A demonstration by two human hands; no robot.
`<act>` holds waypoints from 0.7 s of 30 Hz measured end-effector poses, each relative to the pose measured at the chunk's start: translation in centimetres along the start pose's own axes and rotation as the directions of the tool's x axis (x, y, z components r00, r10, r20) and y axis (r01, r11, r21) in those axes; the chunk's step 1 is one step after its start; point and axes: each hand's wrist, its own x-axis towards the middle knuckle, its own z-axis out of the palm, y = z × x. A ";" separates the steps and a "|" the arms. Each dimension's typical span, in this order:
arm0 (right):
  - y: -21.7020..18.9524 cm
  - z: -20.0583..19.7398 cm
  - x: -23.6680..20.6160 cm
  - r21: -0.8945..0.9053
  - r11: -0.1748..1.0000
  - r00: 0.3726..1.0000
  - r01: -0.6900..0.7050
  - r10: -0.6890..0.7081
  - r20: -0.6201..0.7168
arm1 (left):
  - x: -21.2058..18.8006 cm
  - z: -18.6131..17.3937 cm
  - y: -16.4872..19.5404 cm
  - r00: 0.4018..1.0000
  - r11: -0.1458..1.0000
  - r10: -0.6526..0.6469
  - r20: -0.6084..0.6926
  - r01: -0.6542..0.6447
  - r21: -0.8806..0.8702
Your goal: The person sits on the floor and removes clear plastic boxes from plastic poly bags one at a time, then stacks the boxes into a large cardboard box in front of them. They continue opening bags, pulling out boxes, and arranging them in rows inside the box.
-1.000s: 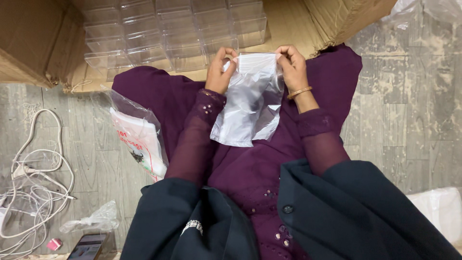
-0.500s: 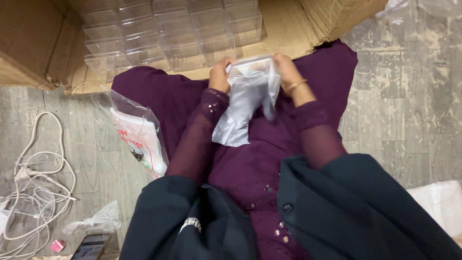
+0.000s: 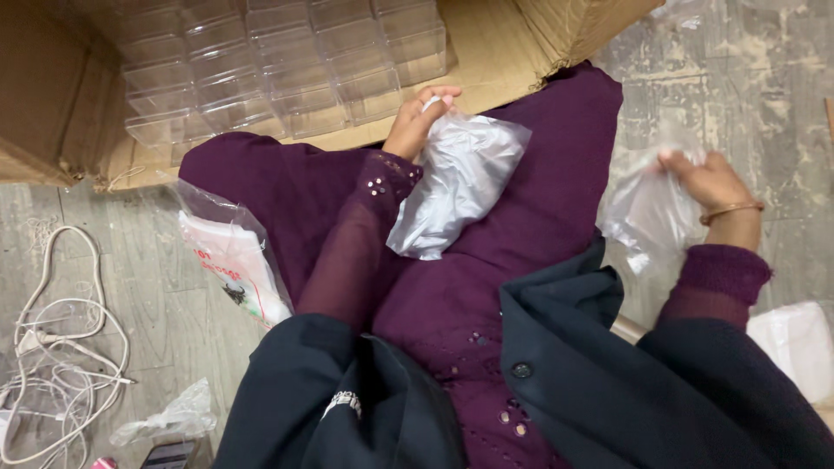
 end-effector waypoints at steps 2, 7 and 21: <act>4.5 -0.5 3.6 -0.107 0.967 0.964 -0.230 0.211 -0.164 | 0.2 0.1 -0.4 0.998 0.999 0.036 0.048 -0.035 -0.008; 6.3 3.3 9.0 0.798 0.598 0.976 0.076 0.120 -0.183 | 0.7 1.3 -0.7 0.996 0.997 0.071 0.054 -0.071 0.007; -13.3 20.7 -2.2 0.414 0.653 0.700 0.635 -0.713 0.051 | -0.4 1.7 0.3 0.982 0.980 0.169 -0.087 -0.158 0.119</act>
